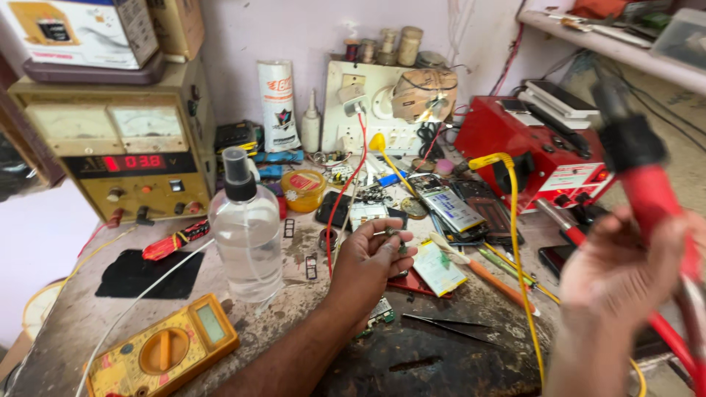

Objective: The person uses a hot air gun to heat a small circuit board and a disassembled smartphone, then wipes the phone's back cover with a toothbrush. They handle a battery and use tweezers and a soldering iron on the circuit board components.

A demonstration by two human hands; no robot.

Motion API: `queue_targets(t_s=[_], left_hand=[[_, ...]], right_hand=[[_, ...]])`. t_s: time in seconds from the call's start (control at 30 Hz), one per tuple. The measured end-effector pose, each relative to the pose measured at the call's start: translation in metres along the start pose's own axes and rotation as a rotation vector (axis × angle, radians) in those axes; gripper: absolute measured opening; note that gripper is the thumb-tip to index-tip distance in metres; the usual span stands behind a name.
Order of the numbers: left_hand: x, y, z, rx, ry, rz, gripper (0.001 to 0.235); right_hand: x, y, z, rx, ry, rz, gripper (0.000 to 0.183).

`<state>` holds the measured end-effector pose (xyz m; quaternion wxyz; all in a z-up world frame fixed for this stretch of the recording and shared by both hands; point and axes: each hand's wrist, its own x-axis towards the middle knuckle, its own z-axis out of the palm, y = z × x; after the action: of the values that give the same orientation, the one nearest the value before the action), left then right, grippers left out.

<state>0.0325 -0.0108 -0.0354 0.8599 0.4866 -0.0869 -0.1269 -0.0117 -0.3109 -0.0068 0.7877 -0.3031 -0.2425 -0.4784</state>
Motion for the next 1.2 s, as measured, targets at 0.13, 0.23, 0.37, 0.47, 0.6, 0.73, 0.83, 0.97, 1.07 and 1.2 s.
queue_targets(t_s=[0.13,0.23,0.37,0.47,0.6,0.73,0.83,0.97,1.07,1.2], left_hand=[[0.007,-0.001,-0.006,0.035,-0.011,0.049,0.038],[0.011,-0.004,-0.009,0.032,0.001,0.054,0.040],[0.013,-0.002,-0.011,0.028,0.003,0.054,0.036],[0.013,0.000,-0.011,0.053,-0.009,0.070,0.036],[0.011,0.003,-0.011,0.152,-0.023,0.084,0.039],[0.010,0.003,-0.013,0.190,-0.012,0.098,0.040],[0.012,0.000,-0.015,0.195,-0.027,0.100,0.042],[0.017,-0.003,-0.017,0.178,-0.048,0.106,0.043],[0.019,-0.008,-0.019,0.050,-0.017,0.012,0.041],[0.023,-0.007,-0.021,-0.098,0.031,-0.086,0.040]], right_hand=[[-0.047,-0.039,0.007,-0.353,0.031,-0.004,0.044],[-0.067,-0.051,0.012,-0.640,-0.307,-0.090,0.037],[-0.088,-0.038,0.025,-0.596,-0.372,-0.220,0.031],[-0.105,-0.022,0.040,-0.384,-0.266,-0.168,0.034],[-0.111,-0.002,0.062,-0.595,-0.148,-0.252,0.039],[-0.099,0.018,0.068,-0.701,-0.139,-0.349,0.044],[-0.092,0.021,0.062,-0.883,-0.235,-0.442,0.047],[-0.091,0.027,0.057,-0.934,-0.266,-0.429,0.047],[-0.093,0.033,0.054,-0.884,-0.312,-0.386,0.048],[-0.095,0.036,0.053,-0.833,-0.361,-0.317,0.048]])
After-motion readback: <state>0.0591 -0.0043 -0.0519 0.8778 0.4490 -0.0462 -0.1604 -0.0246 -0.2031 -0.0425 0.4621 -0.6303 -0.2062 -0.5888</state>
